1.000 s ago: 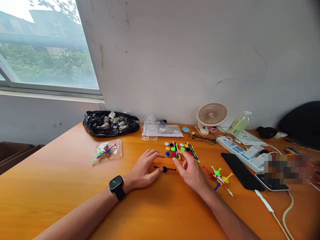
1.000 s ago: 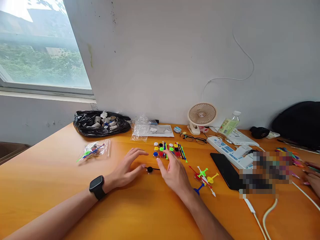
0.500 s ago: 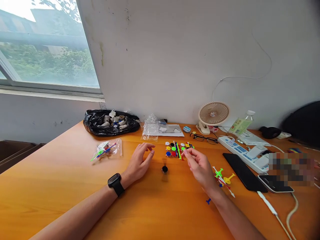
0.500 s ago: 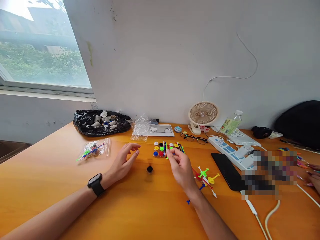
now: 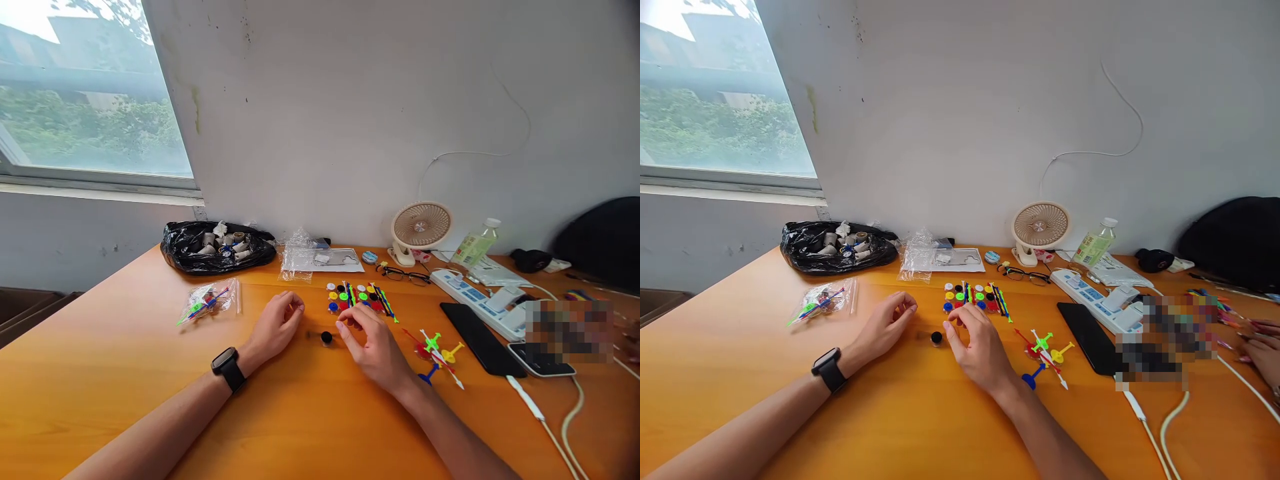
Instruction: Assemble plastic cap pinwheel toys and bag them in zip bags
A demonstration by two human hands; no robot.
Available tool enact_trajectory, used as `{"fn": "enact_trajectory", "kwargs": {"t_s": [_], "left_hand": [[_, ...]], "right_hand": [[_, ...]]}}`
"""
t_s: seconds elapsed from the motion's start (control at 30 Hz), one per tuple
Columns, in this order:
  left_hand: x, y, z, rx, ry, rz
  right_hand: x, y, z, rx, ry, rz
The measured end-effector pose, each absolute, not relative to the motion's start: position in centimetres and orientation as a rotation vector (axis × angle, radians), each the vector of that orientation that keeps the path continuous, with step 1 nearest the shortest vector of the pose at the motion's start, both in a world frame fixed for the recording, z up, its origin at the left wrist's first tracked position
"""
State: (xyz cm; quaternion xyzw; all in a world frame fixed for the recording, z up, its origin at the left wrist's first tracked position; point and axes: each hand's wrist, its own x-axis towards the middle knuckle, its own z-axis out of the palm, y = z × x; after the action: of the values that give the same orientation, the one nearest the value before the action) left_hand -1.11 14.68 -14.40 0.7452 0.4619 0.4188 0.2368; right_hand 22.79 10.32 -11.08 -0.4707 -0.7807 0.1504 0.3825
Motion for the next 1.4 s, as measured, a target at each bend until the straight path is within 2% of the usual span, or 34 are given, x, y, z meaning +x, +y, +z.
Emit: {"fn": "enact_trajectory", "kwargs": {"t_s": [0.27,0.43,0.6,0.73,0.83,0.97,1.1,1.2,1.3,1.4], "left_hand": [[-4.4,17.6,-15.0,2.262,1.524,1.118],[-5.1,20.2,-15.0,1.999,1.692,0.956],[-3.4,22.6,-14.5,1.701,1.826,1.099],[-3.6,23.8,-13.8,1.572,1.767,1.190],[-5.0,24.2,-12.8,1.578,1.716,1.206],[-5.7,24.1,-11.8,1.586,1.758,1.181],[-3.7,23.6,-13.1,1.650,1.772,1.112],[-2.2,23.7,-14.5,1.775,1.574,1.229],[-2.1,24.0,-14.1,1.782,1.298,1.352],[-3.0,23.9,-11.6,1.778,1.118,1.328]], "right_hand": [[22.7,10.4,-11.4,-1.240,-1.953,0.359],[22.7,10.7,-11.4,-1.275,-1.951,0.261],[22.8,10.9,-11.2,-1.290,-1.944,0.177],[23.5,11.4,-10.7,-1.313,-1.946,0.082],[24.0,12.0,-9.2,-1.316,-1.927,-0.019],[23.5,13.1,-5.3,-1.340,-1.902,0.030],[22.8,15.0,-0.2,-1.337,-1.900,0.154],[22.9,16.7,2.9,-1.305,-1.875,0.231],[23.7,18.4,3.8,-1.298,-1.835,0.330],[24.7,20.1,2.6,-1.280,-1.769,0.376]]}}
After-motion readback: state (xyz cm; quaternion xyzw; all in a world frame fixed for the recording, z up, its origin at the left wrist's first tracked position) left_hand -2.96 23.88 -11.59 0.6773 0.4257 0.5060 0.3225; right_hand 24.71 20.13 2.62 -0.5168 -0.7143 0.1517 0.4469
